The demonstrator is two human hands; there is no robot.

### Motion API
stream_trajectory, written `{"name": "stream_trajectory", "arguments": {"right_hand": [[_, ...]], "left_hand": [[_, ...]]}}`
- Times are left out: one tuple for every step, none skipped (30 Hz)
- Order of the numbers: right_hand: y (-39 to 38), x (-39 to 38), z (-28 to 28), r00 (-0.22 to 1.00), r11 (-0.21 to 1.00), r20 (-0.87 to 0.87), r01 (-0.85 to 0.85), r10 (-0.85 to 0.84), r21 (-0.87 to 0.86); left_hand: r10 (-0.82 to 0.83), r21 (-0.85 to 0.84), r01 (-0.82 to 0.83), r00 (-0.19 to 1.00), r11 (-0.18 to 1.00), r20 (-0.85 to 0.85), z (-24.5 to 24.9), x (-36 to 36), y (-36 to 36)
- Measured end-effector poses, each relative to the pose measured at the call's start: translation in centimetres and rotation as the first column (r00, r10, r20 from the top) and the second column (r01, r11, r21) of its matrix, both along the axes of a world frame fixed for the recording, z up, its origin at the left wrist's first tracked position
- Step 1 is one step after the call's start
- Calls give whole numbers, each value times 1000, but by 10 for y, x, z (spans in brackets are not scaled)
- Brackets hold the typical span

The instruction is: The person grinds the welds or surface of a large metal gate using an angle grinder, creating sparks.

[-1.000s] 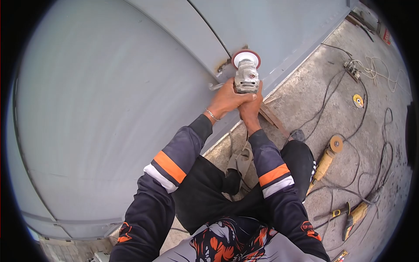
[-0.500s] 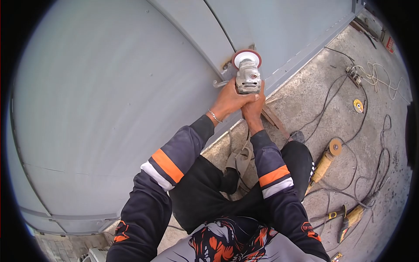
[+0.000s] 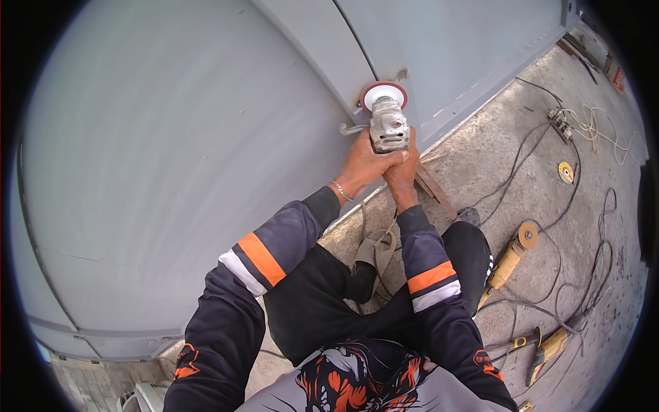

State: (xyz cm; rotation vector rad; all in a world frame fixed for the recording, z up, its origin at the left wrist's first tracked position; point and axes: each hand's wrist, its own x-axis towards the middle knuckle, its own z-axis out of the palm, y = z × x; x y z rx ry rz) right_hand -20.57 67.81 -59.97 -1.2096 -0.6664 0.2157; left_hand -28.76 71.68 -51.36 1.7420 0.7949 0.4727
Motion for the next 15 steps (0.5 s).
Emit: {"name": "stream_trajectory", "arguments": {"right_hand": [[-1, 1, 1, 1000, 1000, -2, -7, 7, 12], [-1, 1, 2, 1000, 1000, -4, -13, 13, 24], [-1, 2, 2, 1000, 999, -6, -18, 19, 36], [-1, 2, 1, 1000, 999, -7, -22, 22, 32], [0, 3, 1, 1000, 999, -8, -24, 24, 29], [0, 3, 0, 1000, 999, -8, -27, 27, 26], [-1, 4, 2, 1000, 999, -5, -29, 29, 22], [-2, 4, 4, 999, 999, -2, -32, 32, 18], [-3, 4, 5, 999, 999, 1, -34, 34, 14], [-3, 5, 4, 999, 1000, 17, -29, 29, 7], [-3, 6, 4, 999, 1000, 34, -23, 23, -1], [-3, 6, 3, 999, 1000, 51, -17, 18, -8], [-3, 6, 3, 999, 1000, 48, -22, 22, -7], [-3, 6, 3, 999, 1000, 46, -27, 27, -6], [-3, 7, 2, 999, 999, 43, -31, 32, -5]], "left_hand": [[8, 0, -8, 1000, 1000, 0, -1, 0, -1], [7, -3, -7, 1000, 1000, 2, -1, 0, -1], [5, -6, -5, 1000, 1000, 6, -2, 0, 0], [2, -9, -2, 1000, 1000, 7, -2, 1, -1], [1, -24, -1, 1000, 1000, 16, -2, 2, -2], [1, -39, 0, 1000, 999, 26, -2, 2, -2], [1, -54, 1, 999, 999, 36, -1, 2, -3], [7, -50, -5, 1000, 999, 28, -1, 2, -3], [12, -46, -11, 1000, 999, 20, 0, 2, -4], [17, -43, -17, 1000, 999, 12, -1, 2, -4], [14, -53, -13, 1000, 999, 26, -1, 3, -4], [11, -63, -9, 999, 998, 40, -1, 3, -5], [9, -73, -5, 999, 997, 54, -2, 2, -4], [9, -71, -5, 998, 997, 59, -4, 2, -3], [9, -67, -4, 998, 998, 65, -6, 2, -3]]}}
